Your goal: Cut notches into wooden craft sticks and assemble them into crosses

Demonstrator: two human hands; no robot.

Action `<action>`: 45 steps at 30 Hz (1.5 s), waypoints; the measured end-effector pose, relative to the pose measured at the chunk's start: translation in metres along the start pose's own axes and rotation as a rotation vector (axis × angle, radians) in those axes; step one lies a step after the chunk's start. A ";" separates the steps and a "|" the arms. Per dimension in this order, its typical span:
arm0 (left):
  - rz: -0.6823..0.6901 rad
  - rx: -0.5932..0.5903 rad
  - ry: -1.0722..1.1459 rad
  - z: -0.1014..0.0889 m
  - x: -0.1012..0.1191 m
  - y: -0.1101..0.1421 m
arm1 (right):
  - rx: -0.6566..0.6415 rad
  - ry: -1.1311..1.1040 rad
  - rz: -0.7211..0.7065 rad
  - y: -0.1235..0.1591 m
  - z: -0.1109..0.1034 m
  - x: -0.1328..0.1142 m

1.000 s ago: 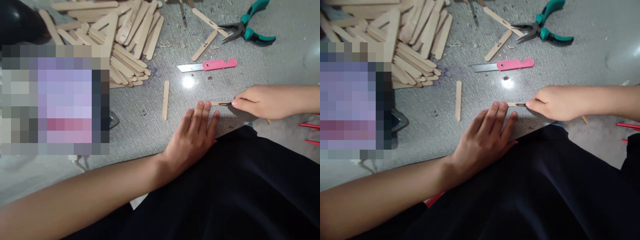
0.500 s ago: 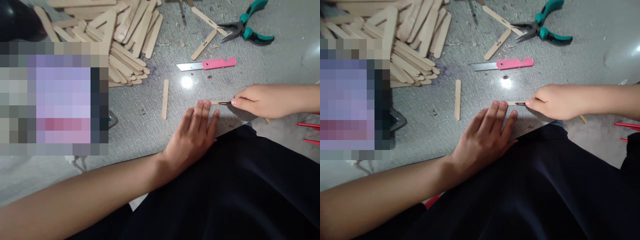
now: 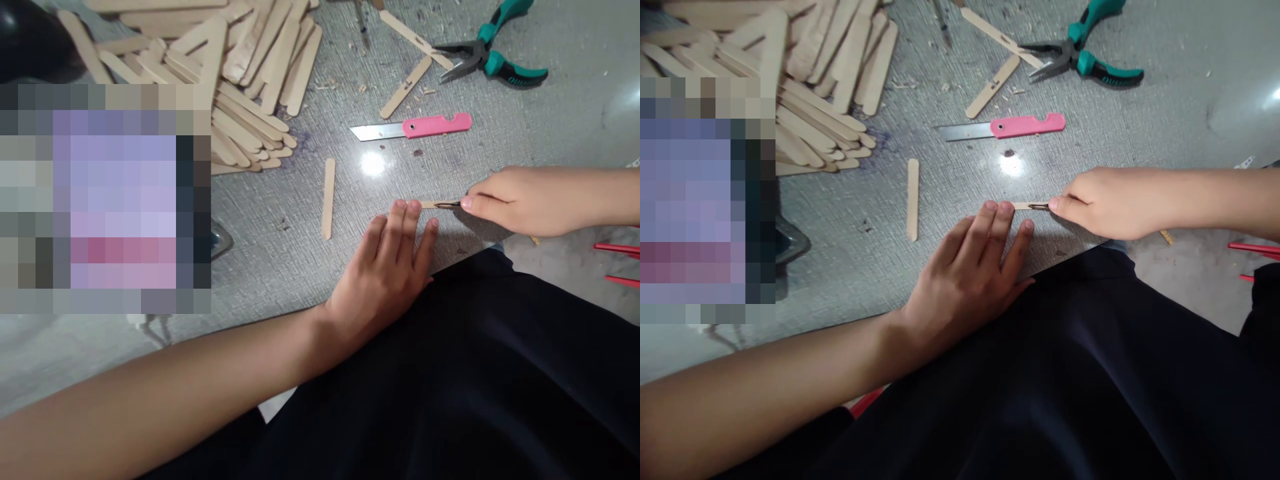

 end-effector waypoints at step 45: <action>0.147 0.087 -0.077 -0.023 -0.005 -0.019 | -0.024 0.309 0.126 0.006 -0.003 -0.018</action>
Point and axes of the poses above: each hand's wrist, its own y-axis away from the middle knuckle, its own z-axis out of the palm, x = y × z, the point moved 5 cm from there along -y, towards the middle knuckle, and after that the axes turned 13 degrees about x, right-handed, at the moved point
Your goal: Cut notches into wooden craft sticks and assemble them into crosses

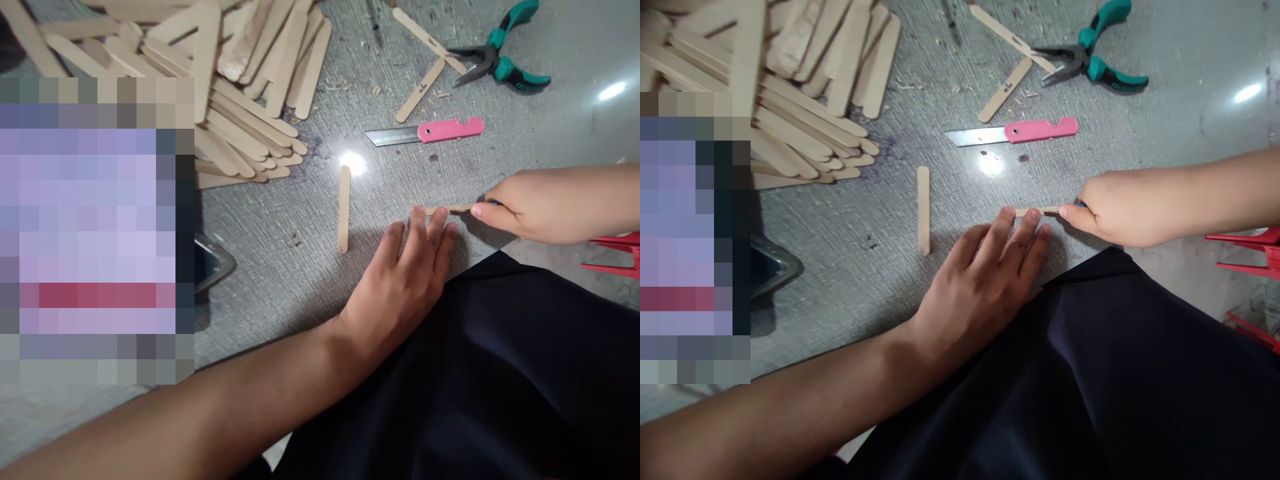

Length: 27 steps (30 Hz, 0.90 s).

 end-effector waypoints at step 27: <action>0.037 -0.141 0.065 -0.001 -0.006 -0.009 | -0.055 -0.368 -0.164 -0.019 0.018 0.027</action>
Point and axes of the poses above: each hand's wrist, its own y-axis away from the middle knuckle, its own z-axis out of the palm, x = y × z, the point moved 5 cm from there along -y, towards the middle knuckle, and after that the axes turned 13 degrees about x, right-handed, at the moved point
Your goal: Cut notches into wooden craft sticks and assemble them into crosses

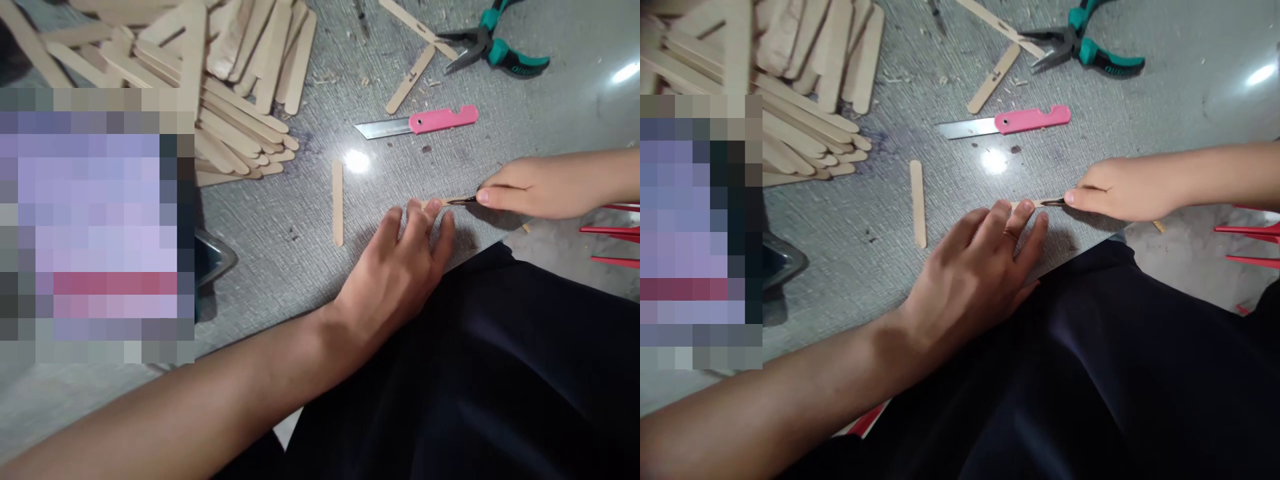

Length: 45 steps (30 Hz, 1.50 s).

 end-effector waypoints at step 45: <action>-0.059 -0.015 0.120 0.004 -0.004 0.008 | 0.054 0.045 0.093 0.014 0.001 -0.012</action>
Point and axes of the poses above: each hand's wrist, its own y-axis away from the middle knuckle, its own z-axis out of the palm, x = y × z, the point moved 5 cm from there along -y, towards the middle knuckle, and after that the axes turned 13 degrees about x, right-handed, at the moved point
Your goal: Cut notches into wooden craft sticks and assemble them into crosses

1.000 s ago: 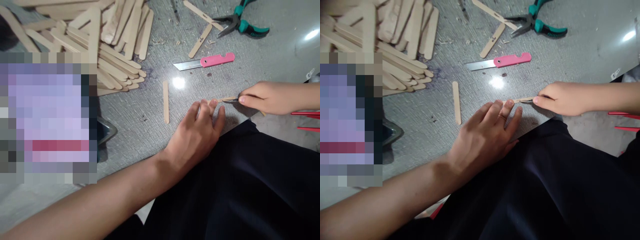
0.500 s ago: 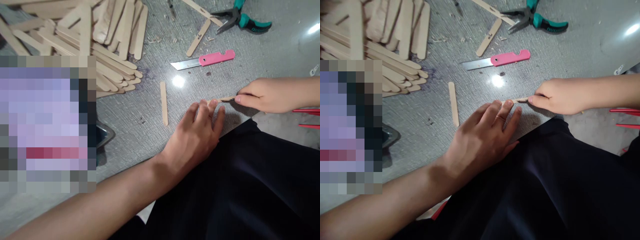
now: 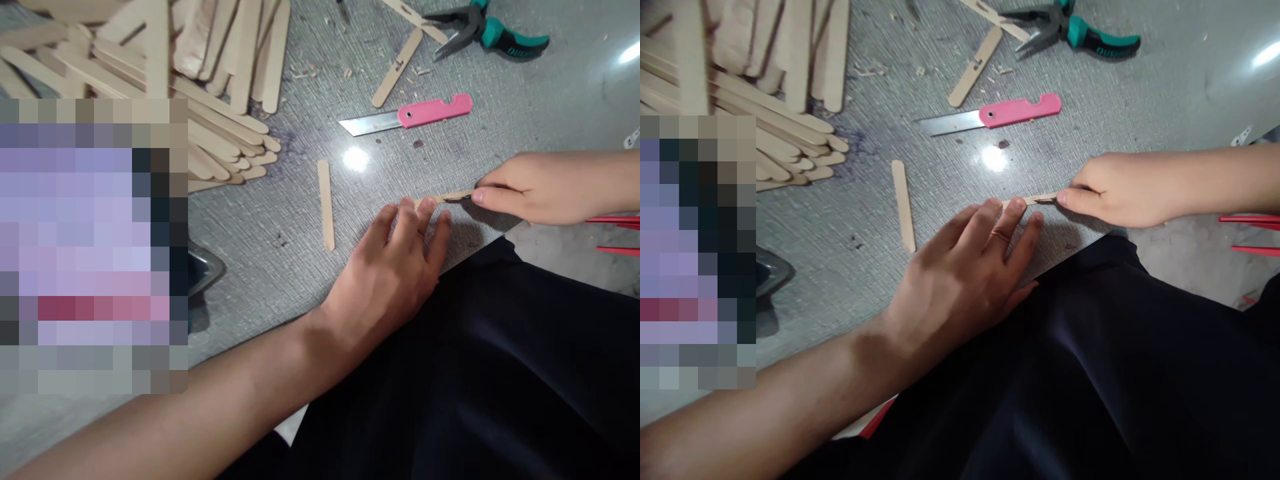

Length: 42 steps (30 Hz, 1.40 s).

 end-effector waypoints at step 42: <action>0.007 -0.073 0.029 -0.001 -0.005 0.000 | 0.242 -0.177 -0.190 0.000 -0.001 0.005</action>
Point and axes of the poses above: each hand's wrist, its own y-axis away from the middle knuckle, its own z-axis out of the palm, x = y × z, the point moved 5 cm from there along -y, towards the middle knuckle, and after that the axes turned 13 degrees about x, right-handed, at the moved point
